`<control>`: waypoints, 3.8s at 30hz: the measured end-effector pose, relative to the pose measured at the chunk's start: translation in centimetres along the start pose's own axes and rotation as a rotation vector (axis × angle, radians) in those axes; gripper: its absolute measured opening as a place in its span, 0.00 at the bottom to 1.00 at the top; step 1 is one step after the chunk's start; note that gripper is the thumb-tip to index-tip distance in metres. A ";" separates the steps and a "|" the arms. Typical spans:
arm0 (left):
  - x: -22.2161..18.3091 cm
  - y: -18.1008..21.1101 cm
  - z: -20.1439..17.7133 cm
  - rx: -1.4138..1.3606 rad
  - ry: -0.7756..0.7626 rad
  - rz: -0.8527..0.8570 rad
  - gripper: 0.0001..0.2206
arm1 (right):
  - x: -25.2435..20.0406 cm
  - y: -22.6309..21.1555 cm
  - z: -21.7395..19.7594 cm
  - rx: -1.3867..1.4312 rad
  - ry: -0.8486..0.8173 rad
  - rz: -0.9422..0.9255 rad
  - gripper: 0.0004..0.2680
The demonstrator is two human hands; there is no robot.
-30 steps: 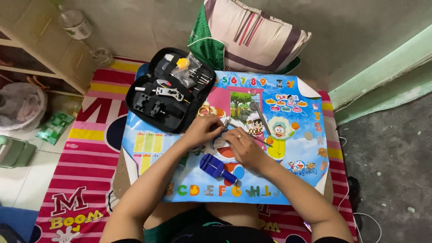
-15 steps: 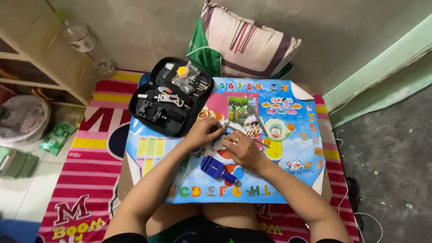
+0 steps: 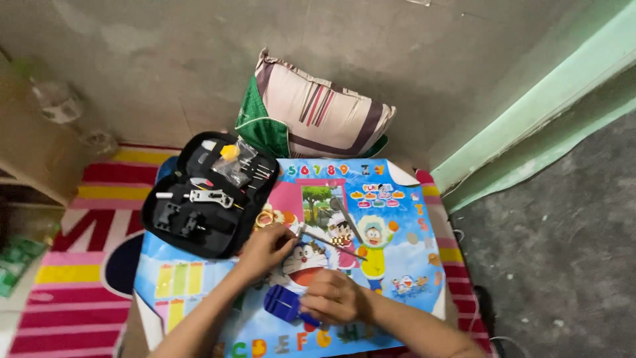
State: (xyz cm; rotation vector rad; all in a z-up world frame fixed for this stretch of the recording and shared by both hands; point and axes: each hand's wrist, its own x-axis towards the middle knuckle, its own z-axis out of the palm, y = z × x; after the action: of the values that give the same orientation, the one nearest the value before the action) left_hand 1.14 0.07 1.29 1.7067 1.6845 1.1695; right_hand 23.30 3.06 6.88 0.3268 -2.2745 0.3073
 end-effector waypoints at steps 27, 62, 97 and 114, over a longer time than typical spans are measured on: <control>0.0 -1.0 0.3 -0.553 0.145 -0.430 0.06 | -3.9 4.0 2.9 -0.174 0.039 0.079 0.04; 0.3 -1.8 -1.7 -0.787 -0.043 -0.433 0.09 | -2.5 2.2 2.1 0.008 0.024 0.261 0.05; -0.3 -2.2 -0.2 -0.641 0.065 -0.330 0.06 | -3.9 2.2 2.2 0.026 -0.063 0.260 0.07; -1.1 -2.3 -0.9 -0.748 0.069 -0.475 0.05 | -3.6 4.9 3.5 -0.203 0.351 0.482 0.07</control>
State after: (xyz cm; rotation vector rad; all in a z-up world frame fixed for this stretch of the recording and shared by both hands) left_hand -0.71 -0.91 -0.39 0.7726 1.3233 1.3793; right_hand 21.59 7.05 1.34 -0.3630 -1.9868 0.3428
